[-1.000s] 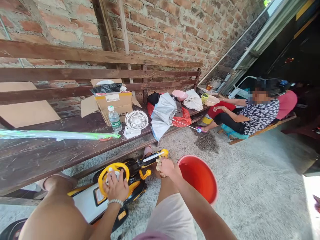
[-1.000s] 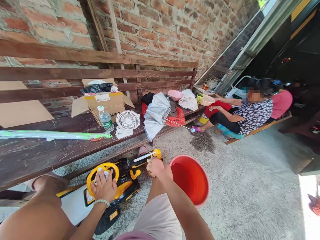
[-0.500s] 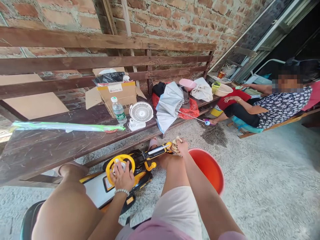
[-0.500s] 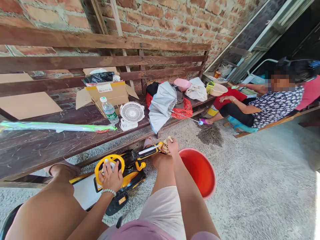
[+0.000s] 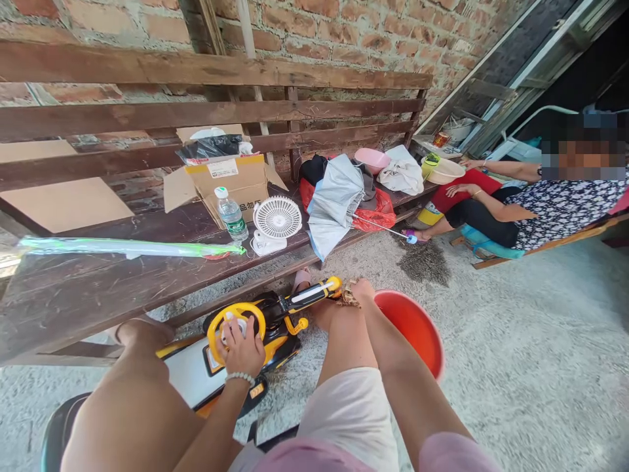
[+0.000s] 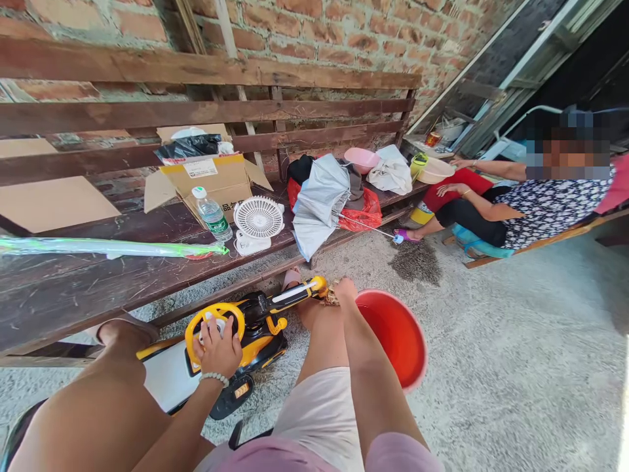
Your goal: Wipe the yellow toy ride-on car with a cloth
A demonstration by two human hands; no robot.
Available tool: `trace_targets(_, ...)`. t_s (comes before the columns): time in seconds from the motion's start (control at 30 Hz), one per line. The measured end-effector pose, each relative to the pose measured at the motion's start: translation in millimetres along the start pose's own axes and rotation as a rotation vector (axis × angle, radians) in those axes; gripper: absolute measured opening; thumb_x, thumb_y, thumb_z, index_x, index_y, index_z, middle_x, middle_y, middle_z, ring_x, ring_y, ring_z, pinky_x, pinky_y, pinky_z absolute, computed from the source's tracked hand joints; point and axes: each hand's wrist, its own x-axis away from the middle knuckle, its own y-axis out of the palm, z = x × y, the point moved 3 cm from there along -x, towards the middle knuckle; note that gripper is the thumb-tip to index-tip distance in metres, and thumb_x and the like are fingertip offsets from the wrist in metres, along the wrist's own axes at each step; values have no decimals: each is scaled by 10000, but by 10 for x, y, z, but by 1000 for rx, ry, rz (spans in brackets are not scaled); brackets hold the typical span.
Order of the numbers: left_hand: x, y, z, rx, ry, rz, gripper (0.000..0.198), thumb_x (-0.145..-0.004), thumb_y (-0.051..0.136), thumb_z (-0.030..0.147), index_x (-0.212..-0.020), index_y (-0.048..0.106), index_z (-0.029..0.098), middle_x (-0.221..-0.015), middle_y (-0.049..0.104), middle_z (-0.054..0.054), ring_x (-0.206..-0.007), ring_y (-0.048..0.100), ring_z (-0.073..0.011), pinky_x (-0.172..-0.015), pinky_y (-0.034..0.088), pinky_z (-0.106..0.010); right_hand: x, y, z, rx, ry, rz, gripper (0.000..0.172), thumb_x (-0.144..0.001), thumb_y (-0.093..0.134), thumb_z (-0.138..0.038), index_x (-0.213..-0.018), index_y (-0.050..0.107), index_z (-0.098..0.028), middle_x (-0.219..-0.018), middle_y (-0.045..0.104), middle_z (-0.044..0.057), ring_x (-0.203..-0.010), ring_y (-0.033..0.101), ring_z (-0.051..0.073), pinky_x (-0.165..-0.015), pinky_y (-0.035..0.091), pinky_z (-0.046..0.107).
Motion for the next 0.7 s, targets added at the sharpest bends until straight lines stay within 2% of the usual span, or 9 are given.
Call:
trace_targets(0.13, -5, 31, 18, 15, -21, -25, 626, -1042, 523, 349, -1648, 556, 195, -1838, 263, -218, -1732, 126, -417, -1343, 153, -717, -54, -190, 36, -104, 66, 105, 498, -927, 697, -354, -1369, 696, -123, -1243, 802, 219, -1151, 776, 323, -898, 581, 347)
trace_targets(0.23, -4, 32, 45, -9, -38, -27, 622, -1036, 543, 331, -1642, 564, 192, -1843, 250, -216, -1733, 117, -411, -1348, 143, -707, -16, -270, -80, -186, 81, 163, 538, -932, 699, -453, -1347, 681, -112, -1266, 789, 212, -1115, 770, 300, -863, 571, 315)
trace_targets(0.3, 6, 11, 71, -22, -43, -22, 608, -1040, 531, 317, -1633, 573, 192, -1844, 242, -219, -1734, 113, -411, -1347, 146, -703, 118, -278, -269, -299, -7, 175, 519, -919, 717, -484, -1298, 696, -128, -1229, 798, 179, -1086, 756, 280, -876, 560, 305)
trace_targets(0.37, 21, -22, 100, -13, -41, -21, 608, -1041, 515, 307, -1635, 570, 190, -1844, 246, -216, -1735, 114, -408, -1348, 151, -701, 371, -231, -561, -384, -194, 142, 482, -919, 723, -497, -1259, 716, -156, -1171, 803, 135, -1056, 735, 268, -910, 551, 318)
trace_targets(0.47, 37, -72, 133, 24, -36, -24, 614, -1040, 493, 287, -1640, 564, 179, -1842, 259, -213, -1732, 139, -407, -1356, 139, -696, 935, -20, -1085, -299, -522, 47, 456, -967, 688, -504, -1309, 722, -204, -1209, 775, 103, -1078, 694, 263, -981, 535, 354)
trace_targets(0.57, 40, -93, 132, 67, -46, -33, 614, -1038, 492, 279, -1640, 567, 183, -1843, 260, -207, -1728, 166, -406, -1364, 123, -694, 1495, 315, -1522, -74, -785, -39, 410, -972, 708, -375, -1359, 724, -244, -1327, 721, 113, -1215, 630, 284, -1045, 500, 370)
trace_targets(0.63, 41, -90, 115, 93, -56, -37, 620, -1034, 502, 275, -1645, 564, 191, -1843, 265, -199, -1730, 167, -403, -1366, 119, -695, 1707, 544, -1681, 119, -841, -139, 382, -933, 731, -269, -1315, 741, -259, -1320, 713, 101, -1206, 618, 278, -1011, 493, 350)
trace_targets(0.7, 46, -80, 98, 115, -53, -43, 619, -1036, 503, 279, -1648, 562, 204, -1842, 274, -189, -1731, 170, -396, -1370, 115, -691, 1753, 701, -1740, 236, -806, -245, 330, -942, 710, -242, -1269, 748, -260, -1278, 725, 86, -1124, 644, 252, -928, 492, 313)
